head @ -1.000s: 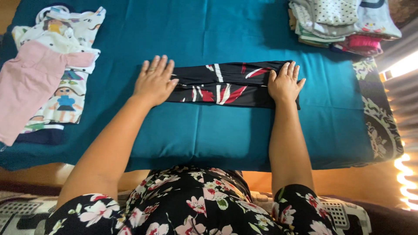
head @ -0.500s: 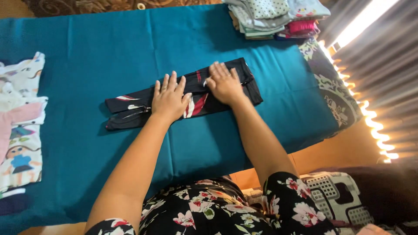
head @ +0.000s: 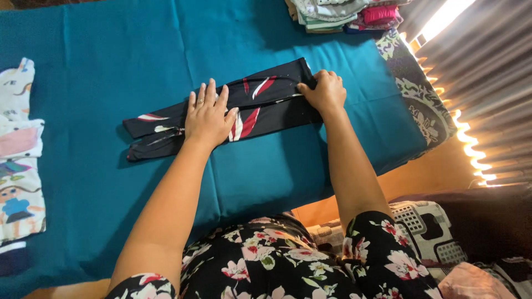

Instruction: Folding children's clothes on a flat surface.

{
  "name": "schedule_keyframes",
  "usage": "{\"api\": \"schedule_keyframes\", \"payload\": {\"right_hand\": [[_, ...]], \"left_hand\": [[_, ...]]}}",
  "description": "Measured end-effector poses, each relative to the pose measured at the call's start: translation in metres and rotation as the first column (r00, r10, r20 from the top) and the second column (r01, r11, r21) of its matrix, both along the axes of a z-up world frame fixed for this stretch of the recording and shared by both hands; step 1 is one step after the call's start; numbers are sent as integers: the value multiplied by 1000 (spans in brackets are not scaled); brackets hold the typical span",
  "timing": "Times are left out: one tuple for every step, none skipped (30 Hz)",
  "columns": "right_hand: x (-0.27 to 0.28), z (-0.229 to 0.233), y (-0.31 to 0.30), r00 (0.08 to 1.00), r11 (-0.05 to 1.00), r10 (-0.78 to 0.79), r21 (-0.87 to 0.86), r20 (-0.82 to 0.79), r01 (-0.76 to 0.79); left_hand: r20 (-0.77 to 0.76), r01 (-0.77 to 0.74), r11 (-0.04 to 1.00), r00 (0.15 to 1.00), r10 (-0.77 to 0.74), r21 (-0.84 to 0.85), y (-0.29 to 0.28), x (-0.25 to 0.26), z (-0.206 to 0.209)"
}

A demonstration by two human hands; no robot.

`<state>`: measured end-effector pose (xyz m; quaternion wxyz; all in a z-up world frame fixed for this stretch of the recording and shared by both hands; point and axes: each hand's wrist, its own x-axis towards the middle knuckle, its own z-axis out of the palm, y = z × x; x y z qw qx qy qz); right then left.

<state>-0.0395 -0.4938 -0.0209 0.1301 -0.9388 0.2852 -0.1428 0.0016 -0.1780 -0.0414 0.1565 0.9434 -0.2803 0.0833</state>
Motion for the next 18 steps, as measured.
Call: {"api": "schedule_keyframes", "payload": {"right_hand": [[-1,-6,-2,999,999,50,11,-3,-50],[-1,-11,-3,995,995,100,22,-5,-100],[1,-12,-6,994,994,109,19,-2,-109],[4,-14,-9,983,985,171,18,60,-172],[7,-15,-12,964,970,239,9,116,-241],[8,-2,-6,961,967,254,2,113,-256],[7,7,2,930,933,311,124,193,-338],[6,16,10,894,876,352,238,277,-419],[2,41,34,888,868,370,239,272,-435],[-2,66,58,830,779,454,308,324,-546],[-5,93,81,762,671,522,368,382,-644],[7,90,97,754,659,535,370,381,-654],[17,87,112,595,582,675,180,436,-793],[26,84,126,409,465,796,-19,446,-885],[24,93,151,405,461,798,-19,447,-887],[22,103,175,457,383,758,250,466,-890],[21,112,198,511,267,725,495,463,-827],[21,114,205,507,265,728,492,461,-829]], "left_hand": [[17,12,1000,1000,-12,-21,2,1,-3],[34,25,999,999,-24,-41,4,2,-5],[37,17,999,999,-15,-44,6,11,-15],[54,63,989,997,-56,-133,9,20,-25],[72,103,969,993,-89,-224,11,27,-37],[71,88,969,995,-73,-232,18,32,-35],[-25,107,909,991,-128,-402,29,34,-35],[-107,103,820,975,-196,-562,39,36,-36],[-112,85,822,978,-177,-563,52,32,-26],[-307,-18,709,909,-282,-705,64,28,-16],[-452,-153,582,791,-413,-799,76,27,-4],[-455,-165,580,796,-399,-798,88,23,4],[-550,-304,492,672,-496,-816,98,19,12],[-604,-446,410,529,-597,-796,107,15,19],[-603,-447,408,532,-594,-796,115,13,24],[-592,-513,344,469,-655,-786,123,10,28],[-567,-576,280,406,-717,-768,130,9,31],[-563,-576,275,410,-717,-770,132,6,30]]}}
